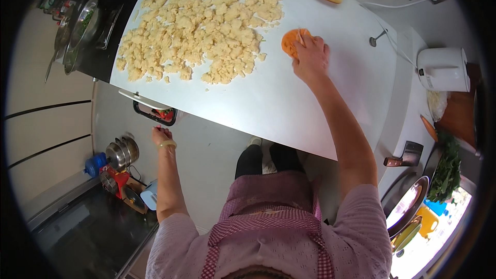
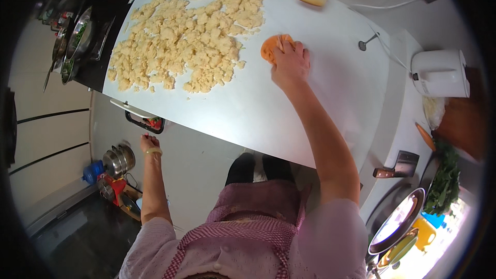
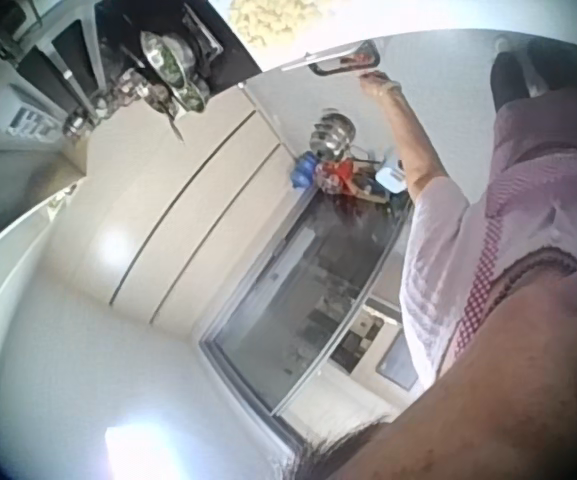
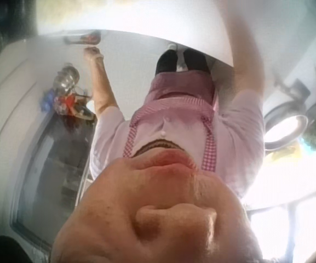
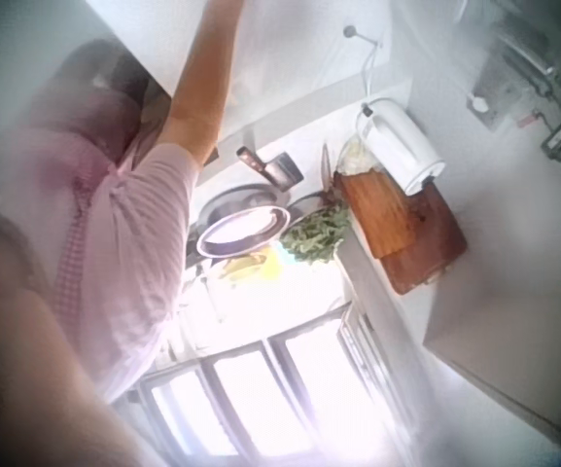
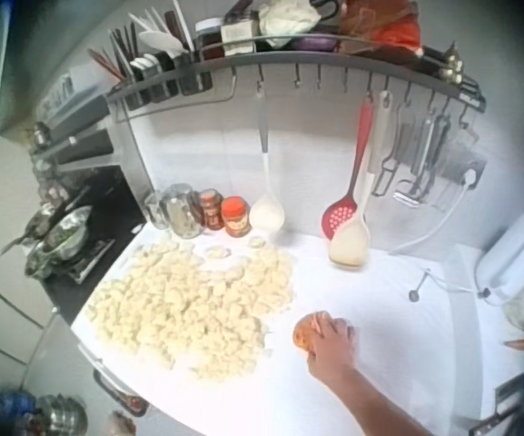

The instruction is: The person washes a knife and cutting board at the sink, then wipes the countertop with a cloth. They rinse a small bowl and wipe the floor with a cloth, moving around the kitchen to clean different areas.

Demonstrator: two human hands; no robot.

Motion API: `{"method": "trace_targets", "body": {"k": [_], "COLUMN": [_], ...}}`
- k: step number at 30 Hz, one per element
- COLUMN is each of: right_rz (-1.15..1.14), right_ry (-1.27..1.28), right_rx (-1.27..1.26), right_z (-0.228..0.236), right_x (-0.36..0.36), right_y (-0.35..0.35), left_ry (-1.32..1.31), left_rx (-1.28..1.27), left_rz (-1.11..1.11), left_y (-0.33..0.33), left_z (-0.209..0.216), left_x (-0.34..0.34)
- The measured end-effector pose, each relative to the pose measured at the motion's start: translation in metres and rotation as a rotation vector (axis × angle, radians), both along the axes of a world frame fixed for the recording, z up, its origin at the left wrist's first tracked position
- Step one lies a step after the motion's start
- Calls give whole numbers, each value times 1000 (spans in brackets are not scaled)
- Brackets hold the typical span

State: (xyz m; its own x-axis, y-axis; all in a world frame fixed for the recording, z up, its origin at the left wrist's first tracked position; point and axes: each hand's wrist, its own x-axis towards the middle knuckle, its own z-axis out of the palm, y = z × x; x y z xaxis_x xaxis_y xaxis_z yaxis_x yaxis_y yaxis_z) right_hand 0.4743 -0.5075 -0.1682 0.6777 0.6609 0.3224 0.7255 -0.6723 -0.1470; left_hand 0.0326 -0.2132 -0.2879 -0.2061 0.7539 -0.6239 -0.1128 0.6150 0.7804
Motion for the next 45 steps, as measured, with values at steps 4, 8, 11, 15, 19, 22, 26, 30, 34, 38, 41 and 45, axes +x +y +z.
{"method": "trace_targets", "body": {"k": [4, 8, 11, 15, 19, 22, 26, 30, 34, 38, 41, 45], "right_rz": [211, 164, 114, 106, 79, 363, 530, 372, 140, 162, 186, 464], "right_ry": [324, 374, 427, 320, 424, 632, 687, 491, -30, 53, 74, 293], "right_rx": [288, 195, 138, 31, 178, 278, 279, 452, 74, 82, 135, 289], "right_z": [0, -22, -35, -40, -1, 34, 39, 24, 3, -44, -49, -19], "right_x": [1, 11, 13, 23, 2, -74, -156, -110, -2, 5, -48, -129], "right_y": [29, 63, 72, 69, 56, 37, 26, 20, -9, -33, -49, -21], "left_ry": [-39, -131, -183, -316, -571, -584, -736, -1050, -649, -286, 196, 312], "left_rx": [-64, -69, -81, -73, -197, -498, -623, -717, -218, 131, 226, 235], "left_rz": [15, 3, -71, -284, -492, -398, -307, -87, 128, -10, -62, -107], "left_y": [-42, -75, -103, -140, -171, -182, -182, -154, -62, 40, 64, 63], "left_z": [2, 24, 55, 94, 110, 142, 145, 91, 60, -9, -25, -3], "left_x": [-8, 10, 33, 70, 111, 161, 177, 122, 67, 19, 27, 46]}}
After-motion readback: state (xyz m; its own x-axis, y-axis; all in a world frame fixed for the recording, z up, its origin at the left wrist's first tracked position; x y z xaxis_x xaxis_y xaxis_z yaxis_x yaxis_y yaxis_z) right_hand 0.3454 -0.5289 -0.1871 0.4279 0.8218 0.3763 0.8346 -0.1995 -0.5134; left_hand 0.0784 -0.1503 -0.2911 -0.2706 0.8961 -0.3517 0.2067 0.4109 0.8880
